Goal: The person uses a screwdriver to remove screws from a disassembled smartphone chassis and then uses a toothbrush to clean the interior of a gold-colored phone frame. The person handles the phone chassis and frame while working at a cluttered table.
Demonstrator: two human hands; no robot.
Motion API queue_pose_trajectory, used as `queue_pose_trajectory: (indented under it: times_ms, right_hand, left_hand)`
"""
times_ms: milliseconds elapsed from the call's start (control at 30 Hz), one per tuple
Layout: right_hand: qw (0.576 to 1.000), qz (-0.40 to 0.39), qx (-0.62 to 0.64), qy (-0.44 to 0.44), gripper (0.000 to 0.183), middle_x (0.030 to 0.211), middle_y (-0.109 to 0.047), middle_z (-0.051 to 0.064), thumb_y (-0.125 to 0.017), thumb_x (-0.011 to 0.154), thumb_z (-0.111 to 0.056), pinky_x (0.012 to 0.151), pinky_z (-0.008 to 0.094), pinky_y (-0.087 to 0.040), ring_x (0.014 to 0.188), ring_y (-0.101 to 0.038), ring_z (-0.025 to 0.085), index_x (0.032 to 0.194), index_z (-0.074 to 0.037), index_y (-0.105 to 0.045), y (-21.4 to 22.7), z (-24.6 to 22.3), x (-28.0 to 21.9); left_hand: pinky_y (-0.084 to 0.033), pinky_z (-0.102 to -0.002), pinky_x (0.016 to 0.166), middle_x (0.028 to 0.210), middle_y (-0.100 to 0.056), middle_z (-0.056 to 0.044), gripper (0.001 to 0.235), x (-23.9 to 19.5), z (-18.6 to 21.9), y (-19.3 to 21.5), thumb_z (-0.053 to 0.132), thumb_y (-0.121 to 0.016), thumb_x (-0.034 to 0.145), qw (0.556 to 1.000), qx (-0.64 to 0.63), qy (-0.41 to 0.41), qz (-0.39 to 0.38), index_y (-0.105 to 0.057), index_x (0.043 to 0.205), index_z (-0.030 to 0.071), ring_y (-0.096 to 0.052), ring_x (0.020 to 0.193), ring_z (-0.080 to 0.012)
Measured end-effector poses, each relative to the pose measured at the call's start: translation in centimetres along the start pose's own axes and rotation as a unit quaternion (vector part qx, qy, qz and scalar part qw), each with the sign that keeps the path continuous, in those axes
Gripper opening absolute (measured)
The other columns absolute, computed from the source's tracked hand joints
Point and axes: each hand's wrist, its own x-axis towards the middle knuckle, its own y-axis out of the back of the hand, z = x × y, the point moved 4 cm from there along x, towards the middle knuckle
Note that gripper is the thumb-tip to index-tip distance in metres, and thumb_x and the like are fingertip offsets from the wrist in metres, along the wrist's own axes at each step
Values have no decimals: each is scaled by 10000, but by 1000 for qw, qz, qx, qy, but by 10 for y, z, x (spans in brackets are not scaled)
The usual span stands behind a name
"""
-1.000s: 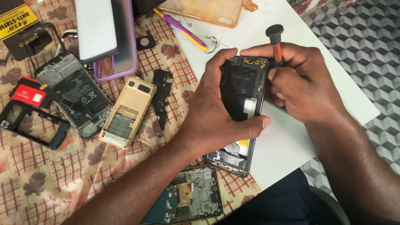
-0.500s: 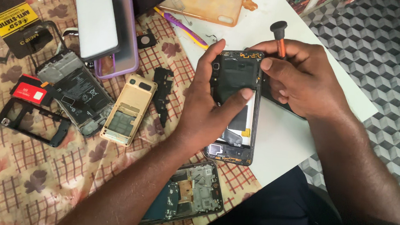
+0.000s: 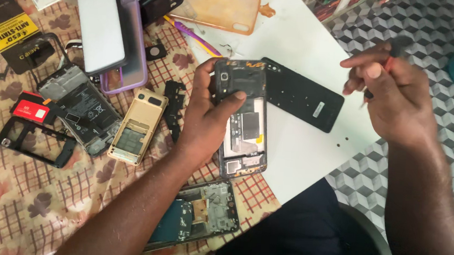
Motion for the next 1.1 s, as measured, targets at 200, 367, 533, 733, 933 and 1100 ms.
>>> queue_pose_trajectory:
  times_ms: [200, 367, 533, 733, 933, 1100]
  right_hand:
    - [992, 87, -69, -58, 424, 823, -608, 63, -543, 1120, -402, 592, 223, -435, 596, -543, 108, 1097, -4, -688, 26, 2, -36]
    - [998, 61, 29, 3, 265, 973, -674, 91, -676, 1075, -296, 678, 268, -635, 756, -711, 152, 1104, -33, -691, 18, 0, -48]
    - [987, 33, -155, 26, 173, 1002, -723, 161, -749, 1003, -141, 819, 357, -629, 973, -740, 250, 1103, -8, -705, 0, -4, -63]
    - [974, 42, -184, 124, 334, 1045, -710, 153, -760, 951, -93, 899, 415, -640, 1041, -732, 283, 1140, -14, -497, -7, 10, -58]
    - [971, 36, -216, 93, 339, 1037, -725, 170, -782, 886, -36, 845, 406, -664, 1022, -753, 304, 1157, -80, -584, -14, 23, -67]
    - [967, 30, -216, 131, 343, 1000, -718, 144, -787, 872, -78, 847, 397, -649, 1010, -737, 278, 1080, 1, -526, -9, 27, -67]
  left_hand:
    - [-544, -293, 970, 1236, -612, -81, 599, 0, 1, 1, -59, -624, 907, 999, 24, 26, 25, -386, 1433, 101, -620, 1112, -141]
    - [-566, -284, 876, 1160, -630, -95, 528, -2, 2, 3, -82, -615, 883, 996, 53, 43, 52, -430, 1347, 88, -637, 1019, -133]
    - [-568, -272, 848, 1142, -627, -97, 496, 0, 3, 3, -76, -604, 889, 995, 55, 50, 64, -434, 1327, 84, -638, 986, -119]
    - [-568, -265, 787, 1116, -630, -117, 469, 5, 3, 6, -48, -615, 892, 990, 115, 45, 71, -424, 1308, 53, -638, 928, -112]
    - [-566, -261, 753, 1100, -629, -123, 476, 6, 3, 10, -32, -626, 898, 988, 119, 76, 54, -393, 1305, 47, -644, 909, -106]
    - [-564, -253, 769, 1124, -637, -131, 518, 8, 5, 8, -22, -628, 922, 987, 140, 69, 43, -383, 1374, 41, -641, 923, -98]
